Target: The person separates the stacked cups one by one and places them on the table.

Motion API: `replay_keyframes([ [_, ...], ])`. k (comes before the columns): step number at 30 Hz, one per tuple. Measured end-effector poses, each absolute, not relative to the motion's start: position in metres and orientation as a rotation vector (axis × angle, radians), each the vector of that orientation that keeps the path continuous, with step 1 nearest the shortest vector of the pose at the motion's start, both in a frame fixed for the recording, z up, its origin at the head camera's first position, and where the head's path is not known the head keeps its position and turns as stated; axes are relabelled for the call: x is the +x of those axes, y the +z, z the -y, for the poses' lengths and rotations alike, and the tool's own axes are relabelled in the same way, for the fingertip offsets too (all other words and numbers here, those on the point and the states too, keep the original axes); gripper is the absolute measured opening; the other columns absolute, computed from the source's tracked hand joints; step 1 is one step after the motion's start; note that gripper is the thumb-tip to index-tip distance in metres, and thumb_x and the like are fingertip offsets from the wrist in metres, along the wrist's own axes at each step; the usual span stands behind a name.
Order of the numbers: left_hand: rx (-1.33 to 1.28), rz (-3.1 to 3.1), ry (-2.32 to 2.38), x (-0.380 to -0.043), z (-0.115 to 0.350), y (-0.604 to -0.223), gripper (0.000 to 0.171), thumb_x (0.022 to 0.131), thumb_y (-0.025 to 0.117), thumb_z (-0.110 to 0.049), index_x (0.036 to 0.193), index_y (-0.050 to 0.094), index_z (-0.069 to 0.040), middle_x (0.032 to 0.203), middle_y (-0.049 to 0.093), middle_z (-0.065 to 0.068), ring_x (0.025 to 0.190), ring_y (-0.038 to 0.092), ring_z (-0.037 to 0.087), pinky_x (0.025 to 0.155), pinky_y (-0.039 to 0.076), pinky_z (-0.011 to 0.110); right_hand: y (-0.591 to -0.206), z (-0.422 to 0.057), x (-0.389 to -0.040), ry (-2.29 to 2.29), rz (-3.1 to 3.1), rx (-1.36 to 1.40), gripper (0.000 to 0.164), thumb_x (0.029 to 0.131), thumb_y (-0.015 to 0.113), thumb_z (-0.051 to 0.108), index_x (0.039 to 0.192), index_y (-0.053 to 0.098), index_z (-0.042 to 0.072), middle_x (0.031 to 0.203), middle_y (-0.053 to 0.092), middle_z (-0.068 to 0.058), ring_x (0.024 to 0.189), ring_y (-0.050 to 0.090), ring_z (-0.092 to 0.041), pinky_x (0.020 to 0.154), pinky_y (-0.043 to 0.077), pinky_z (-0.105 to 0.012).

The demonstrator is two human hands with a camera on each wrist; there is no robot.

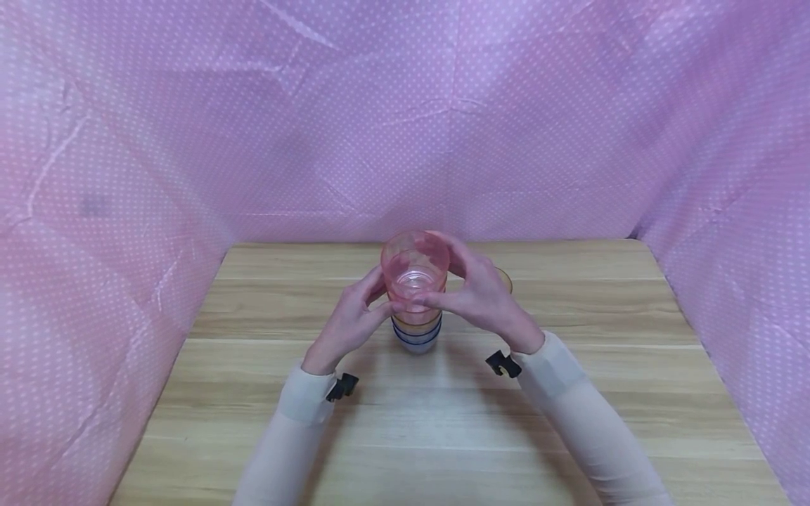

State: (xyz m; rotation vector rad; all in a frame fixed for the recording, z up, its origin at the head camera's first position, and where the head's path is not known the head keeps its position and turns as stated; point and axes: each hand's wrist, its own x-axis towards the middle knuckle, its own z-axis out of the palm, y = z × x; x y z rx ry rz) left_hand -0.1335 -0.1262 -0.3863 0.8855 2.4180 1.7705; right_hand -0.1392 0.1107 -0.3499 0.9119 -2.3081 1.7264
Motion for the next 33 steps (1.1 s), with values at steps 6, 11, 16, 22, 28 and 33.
replay_keyframes([
  [6, 0.870, -2.409, 1.774, -0.1326, 0.1259, -0.3869, 0.070, 0.095, 0.072, -0.006, 0.157, 0.041, -0.002, 0.151, 0.054, 0.018, 0.137, 0.055, 0.033, 0.116, 0.045, 0.043, -0.3511, -0.1111, -0.1401, 1.756, 2.305, 0.902, 0.086, 0.074, 0.092, -0.002, 0.147, 0.047, -0.003, 0.141, 0.063, -0.015, 0.136, 0.056, -0.027, 0.117, 0.044, -0.037],
  [11, 0.900, -2.422, 1.771, -0.1338, 0.1250, -0.3891, 0.068, 0.096, 0.072, -0.008, 0.157, 0.041, -0.002, 0.154, 0.051, 0.018, 0.137, 0.054, 0.034, 0.116, 0.045, 0.043, -0.3518, -0.1118, -0.1400, 1.769, 2.302, 0.895, 0.083, 0.077, 0.090, -0.002, 0.148, 0.047, -0.001, 0.140, 0.064, -0.014, 0.132, 0.059, -0.025, 0.112, 0.049, -0.038],
  [16, 0.946, -2.415, 1.782, -0.1347, 0.1244, -0.3888, 0.068, 0.097, 0.070, -0.018, 0.156, 0.042, -0.002, 0.155, 0.050, 0.016, 0.138, 0.053, 0.033, 0.116, 0.045, 0.042, -0.3517, -0.1123, -0.1399, 1.800, 2.287, 0.879, 0.082, 0.078, 0.090, -0.001, 0.148, 0.048, 0.001, 0.138, 0.065, -0.012, 0.126, 0.063, -0.026, 0.106, 0.055, -0.040],
  [22, 0.950, -2.399, 1.784, -0.1348, 0.1254, -0.3881, 0.066, 0.097, 0.071, -0.008, 0.157, 0.041, -0.004, 0.152, 0.053, 0.017, 0.137, 0.054, 0.032, 0.116, 0.045, 0.040, -0.3506, -0.1109, -0.1392, 1.786, 2.277, 0.879, 0.087, 0.076, 0.091, -0.002, 0.150, 0.045, -0.003, 0.144, 0.060, -0.016, 0.133, 0.058, -0.028, 0.113, 0.049, -0.040],
  [28, 0.912, -2.384, 1.771, -0.1336, 0.1262, -0.3877, 0.069, 0.097, 0.071, -0.005, 0.159, 0.040, -0.008, 0.154, 0.052, 0.014, 0.139, 0.053, 0.029, 0.117, 0.043, 0.038, -0.3498, -0.1093, -0.1381, 1.781, 2.217, 0.919, 0.088, 0.075, 0.090, -0.007, 0.149, 0.044, -0.004, 0.147, 0.058, -0.015, 0.139, 0.051, -0.026, 0.121, 0.039, -0.040],
  [33, 0.904, -2.392, 1.766, -0.1336, 0.1259, -0.3884, 0.069, 0.097, 0.070, -0.002, 0.159, 0.039, -0.005, 0.155, 0.050, 0.016, 0.139, 0.052, 0.030, 0.118, 0.043, 0.039, -0.3463, -0.1083, -0.1374, 1.805, 2.116, 0.967, 0.089, 0.073, 0.087, -0.013, 0.150, 0.043, -0.004, 0.148, 0.057, -0.016, 0.140, 0.050, -0.026, 0.122, 0.037, -0.040],
])
